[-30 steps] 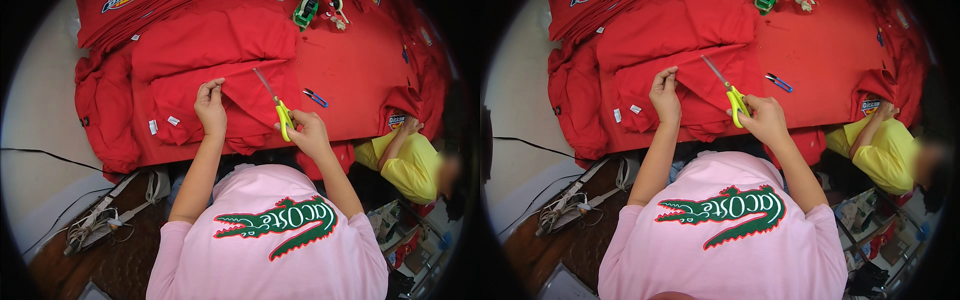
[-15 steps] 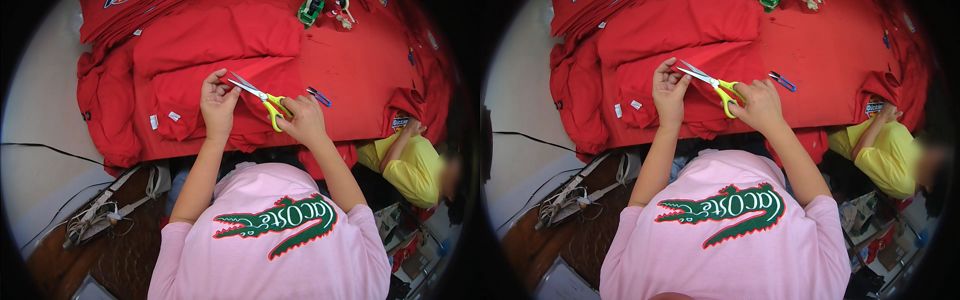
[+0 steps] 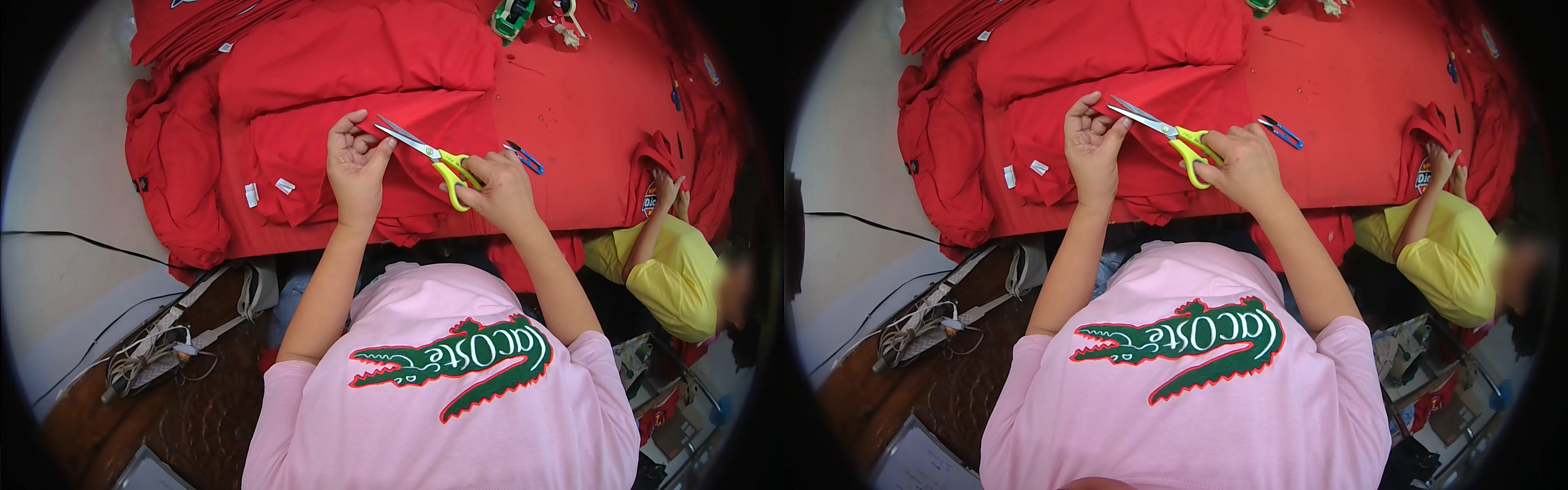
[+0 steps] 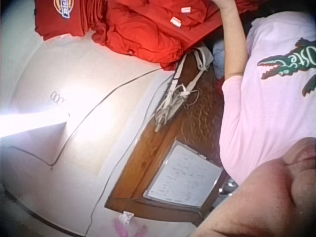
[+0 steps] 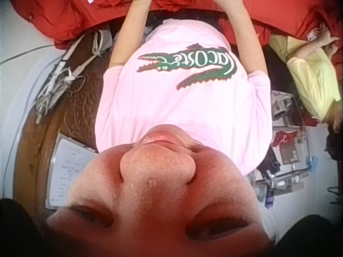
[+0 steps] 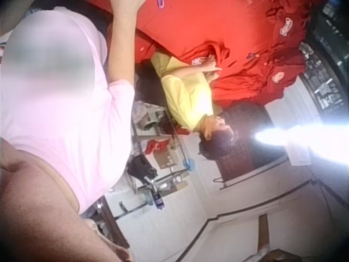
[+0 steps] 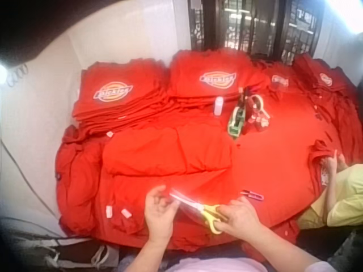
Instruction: The person trims threads from garment tags using scissors and folds red shirts on a work table.
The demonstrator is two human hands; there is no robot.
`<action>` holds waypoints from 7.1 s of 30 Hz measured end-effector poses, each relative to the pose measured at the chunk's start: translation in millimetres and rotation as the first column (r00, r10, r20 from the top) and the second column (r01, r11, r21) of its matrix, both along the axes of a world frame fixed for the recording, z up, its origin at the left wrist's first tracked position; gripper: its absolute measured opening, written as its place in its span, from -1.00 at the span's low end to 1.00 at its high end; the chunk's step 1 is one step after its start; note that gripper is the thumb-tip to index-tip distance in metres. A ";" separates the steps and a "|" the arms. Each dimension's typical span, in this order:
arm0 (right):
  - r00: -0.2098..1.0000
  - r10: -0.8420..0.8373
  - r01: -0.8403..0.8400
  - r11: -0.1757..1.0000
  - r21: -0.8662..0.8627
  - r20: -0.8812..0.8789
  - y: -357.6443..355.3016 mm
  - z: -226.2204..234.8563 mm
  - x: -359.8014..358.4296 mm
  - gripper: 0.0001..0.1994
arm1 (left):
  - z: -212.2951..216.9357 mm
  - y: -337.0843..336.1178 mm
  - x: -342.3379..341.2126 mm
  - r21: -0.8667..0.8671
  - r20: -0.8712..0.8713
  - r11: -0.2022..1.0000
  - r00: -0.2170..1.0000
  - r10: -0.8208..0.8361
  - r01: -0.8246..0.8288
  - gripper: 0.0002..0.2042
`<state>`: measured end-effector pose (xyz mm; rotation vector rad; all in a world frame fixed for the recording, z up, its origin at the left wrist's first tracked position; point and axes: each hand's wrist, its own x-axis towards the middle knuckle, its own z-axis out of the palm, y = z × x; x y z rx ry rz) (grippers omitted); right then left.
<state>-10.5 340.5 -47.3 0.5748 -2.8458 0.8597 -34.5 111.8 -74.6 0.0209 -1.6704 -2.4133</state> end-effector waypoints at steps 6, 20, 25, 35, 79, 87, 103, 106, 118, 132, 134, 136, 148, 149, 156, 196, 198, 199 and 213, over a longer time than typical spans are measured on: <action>0.991 0.025 -0.017 0.998 -0.063 0.135 3.0 -4.7 2.3 -0.67 | -3.3 2.4 0.7 0.019 0.018 1.000 1.000 -0.010 0.009 -0.45; 0.848 -0.301 0.453 0.838 -0.305 0.436 30.3 -26.9 9.2 -0.77 | -28.5 -11.9 -0.3 -0.146 0.131 0.989 0.990 0.043 -0.023 -0.67; 0.803 -0.437 0.510 0.855 -0.090 0.404 49.4 -20.5 16.7 -0.70 | -48.4 -18.2 -3.9 -0.150 0.221 0.989 0.975 0.034 0.000 -0.68; 0.788 -0.361 0.464 0.881 -0.096 0.499 26.6 -40.8 44.0 -0.72 | -83.2 -3.1 13.0 -0.168 0.187 0.984 0.982 -0.032 0.064 -0.66; 0.994 -0.101 0.101 0.995 -0.002 0.046 25.8 -11.2 45.2 -0.73 | -2.7 16.1 20.4 -0.083 0.116 0.989 0.987 -0.114 0.124 -0.25; 0.943 -0.318 0.316 0.948 0.038 0.098 50.0 -26.9 43.3 -0.77 | -3.2 18.9 21.6 -0.060 0.115 0.994 0.990 -0.082 0.089 -0.25; 0.798 -0.591 0.570 0.682 0.457 -0.114 200.6 -92.1 -9.5 -0.74 | -45.9 -95.9 103.9 -0.643 0.337 0.746 0.939 0.074 0.172 -0.80; 0.849 -0.487 0.524 0.825 0.214 -0.204 165.4 -81.4 10.2 -0.70 | -46.6 -114.5 100.5 -0.710 0.259 0.695 0.960 0.103 0.117 -0.71; 0.977 -0.193 0.188 0.980 -0.068 -0.091 17.9 -89.4 42.5 -0.68 | -45.8 -69.3 42.3 -0.810 0.053 0.587 0.996 0.065 0.004 -0.62; 1.000 0.001 -0.001 0.997 0.072 0.001 55.5 -72.2 52.1 -0.86 | -39.7 -142.4 36.7 -0.994 0.023 0.098 0.968 -0.248 0.049 -0.67; 0.999 -0.054 0.054 0.998 0.019 0.005 50.9 -61.7 59.0 -0.90 | -38.1 -142.1 44.9 -0.991 0.008 0.127 0.973 -0.232 0.038 -0.69; 0.973 -0.230 0.227 0.971 -0.072 -0.035 54.3 -62.0 59.0 -0.89 | -32.6 -136.1 49.3 -0.984 -0.035 0.176 0.980 -0.196 0.000 -0.73; 0.991 -0.129 0.095 0.890 -0.447 -0.047 -46.8 -61.9 4.3 -0.53 | -58.0 -44.6 11.1 -0.983 -0.027 0.179 0.918 -0.395 0.049 -0.55; 0.999 0.011 -0.022 0.930 -0.367 -0.033 -56.9 -72.0 8.4 -0.50 | -66.5 -44.5 8.0 -0.996 0.001 0.080 0.920 -0.393 0.035 -0.52; 0.982 -0.119 0.086 0.972 0.217 0.147 -14.0 -115.8 47.4 -0.17 | -95.1 -82.6 11.8 -0.993 0.045 -0.120 0.965 -0.259 0.014 -0.29; 0.475 -0.877 0.864 0.480 -0.154 -0.070 276.0 -72.1 -313.2 -0.73 | -94.8 -89.1 14.6 -1.000 0.002 -0.023 0.970 -0.244 -0.004 -0.34; 0.674 -0.738 0.737 0.669 -0.093 0.034 291.2 -61.8 -318.3 -0.73 | -95.1 -90.3 15.5 -0.999 0.010 -0.032 0.971 -0.239 0.003 -0.34; 0.692 -0.722 0.721 0.692 -0.026 0.002 294.3 -58.6 -320.7 -0.73 | -94.5 -89.8 15.4 -0.999 0.015 -0.036 0.971 -0.239 0.007 -0.34; 0.545 -0.836 0.838 0.545 0.018 -0.063 250.4 -19.6 -310.5 -0.56 | -92.4 -86.7 13.8 -0.999 -0.009 -0.043 0.972 -0.235 -0.019 -0.34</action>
